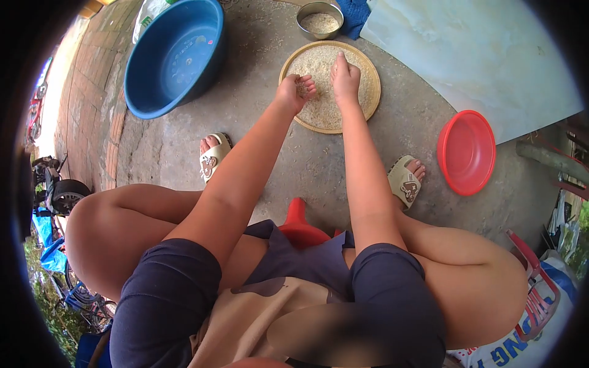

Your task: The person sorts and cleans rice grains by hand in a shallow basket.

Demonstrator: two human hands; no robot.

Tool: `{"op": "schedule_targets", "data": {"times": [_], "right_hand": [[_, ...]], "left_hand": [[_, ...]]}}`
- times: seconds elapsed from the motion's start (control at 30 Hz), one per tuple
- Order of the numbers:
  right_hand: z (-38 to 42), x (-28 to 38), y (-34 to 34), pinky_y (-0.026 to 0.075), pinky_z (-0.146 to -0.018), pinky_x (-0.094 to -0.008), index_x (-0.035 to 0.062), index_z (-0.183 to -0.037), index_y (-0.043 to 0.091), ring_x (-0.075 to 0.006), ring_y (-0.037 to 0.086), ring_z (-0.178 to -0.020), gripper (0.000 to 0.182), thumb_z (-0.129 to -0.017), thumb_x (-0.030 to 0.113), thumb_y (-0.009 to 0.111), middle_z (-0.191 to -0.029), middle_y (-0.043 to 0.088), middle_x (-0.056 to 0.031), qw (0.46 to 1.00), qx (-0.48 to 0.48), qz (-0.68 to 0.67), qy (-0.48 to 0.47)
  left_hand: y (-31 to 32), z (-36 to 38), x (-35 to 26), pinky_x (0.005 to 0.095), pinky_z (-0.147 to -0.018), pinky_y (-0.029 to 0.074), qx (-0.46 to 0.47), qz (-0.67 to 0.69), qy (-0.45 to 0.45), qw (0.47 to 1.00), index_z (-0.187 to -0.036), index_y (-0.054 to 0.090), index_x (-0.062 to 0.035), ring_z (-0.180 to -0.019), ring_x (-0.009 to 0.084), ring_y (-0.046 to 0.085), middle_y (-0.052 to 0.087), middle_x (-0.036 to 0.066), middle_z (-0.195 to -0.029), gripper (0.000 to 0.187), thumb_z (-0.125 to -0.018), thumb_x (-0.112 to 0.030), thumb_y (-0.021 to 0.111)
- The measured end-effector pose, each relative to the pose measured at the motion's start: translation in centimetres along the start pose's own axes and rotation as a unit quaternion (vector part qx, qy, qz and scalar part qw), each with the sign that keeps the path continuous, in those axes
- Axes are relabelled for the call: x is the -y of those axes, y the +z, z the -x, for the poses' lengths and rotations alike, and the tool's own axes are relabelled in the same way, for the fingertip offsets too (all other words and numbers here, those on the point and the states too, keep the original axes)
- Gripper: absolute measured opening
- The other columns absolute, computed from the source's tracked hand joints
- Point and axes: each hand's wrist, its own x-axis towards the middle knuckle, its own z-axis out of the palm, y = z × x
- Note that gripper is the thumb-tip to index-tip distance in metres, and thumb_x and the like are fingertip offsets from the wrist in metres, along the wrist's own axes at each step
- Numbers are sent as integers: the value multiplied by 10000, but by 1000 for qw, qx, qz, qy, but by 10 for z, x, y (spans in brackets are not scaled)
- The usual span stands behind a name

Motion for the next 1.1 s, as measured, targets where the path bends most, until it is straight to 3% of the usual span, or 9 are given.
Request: {"op": "schedule_targets", "data": {"times": [0.03,0.17,0.23,0.5,0.67,0.87,0.9,1.03,1.1], "right_hand": [[3,13,11,205,-394,-236,138,-529,340,-56,272,-414,476,-958,283,483,-479,319,45,999,24,-43,-13],[7,44,29,223,-372,-247,125,-524,340,-92,282,-365,483,-951,314,465,-445,329,7,997,16,-59,-42],[8,55,29,250,-371,-260,114,-529,357,-107,297,-362,474,-945,313,467,-442,348,-11,993,16,-109,-39],[10,86,28,307,-394,-263,54,-561,484,-118,361,-377,456,-933,318,485,-472,404,-19,984,25,-174,-42],[14,102,25,375,-469,-258,3,-760,619,-129,444,-477,455,-947,382,451,-546,467,-33,991,97,-84,-48],[12,117,19,465,-604,-222,-7,-969,667,-104,558,-635,499,-948,445,457,-767,631,-63,966,226,109,-59],[8,112,17,490,-705,-245,9,-1026,666,-133,600,-732,467,-939,432,487,-870,665,-67,963,217,148,-58],[-9,85,4,455,-604,-215,72,-1015,684,-83,583,-686,482,-892,510,526,-793,665,-55,949,164,237,-132],[-19,66,-12,486,-666,-278,44,-1023,661,-153,637,-746,435,-882,442,555,-835,677,-115,937,52,332,-100]], "left_hand": [[6,3,-3,365,-749,517,18,11,-12,1000,-974,527,39,-780,229,537,545,137,-874,295,-935,-169,321],[35,15,-9,420,-890,461,74,62,-34,995,-1016,516,16,-912,250,528,542,148,-975,304,-951,-199,312],[46,19,-7,463,-1019,346,103,9,2,995,-1087,481,-5,-1082,261,466,519,152,-1091,310,-966,-230,306],[72,37,0,504,-1062,276,140,104,-60,983,-1171,426,-52,-1256,295,353,416,158,-1255,301,-947,-239,351],[76,44,0,510,-1065,275,144,143,-66,977,-1184,420,-81,-1251,300,359,395,150,-1265,279,-934,-196,373],[73,45,-6,416,-901,473,193,158,-58,967,-1182,408,-74,-1089,241,505,468,101,-1149,258,-947,-169,362],[72,44,-7,379,-834,503,194,130,-54,971,-1155,428,-61,-1013,225,535,493,93,-1090,243,-953,-174,357],[65,27,-7,276,-634,515,148,132,-101,975,-1014,504,-34,-751,164,547,543,70,-864,221,-965,-202,370],[60,21,-3,240,-552,466,133,118,-114,977,-942,508,-45,-664,136,503,519,46,-771,216,-968,-215,379]]}}
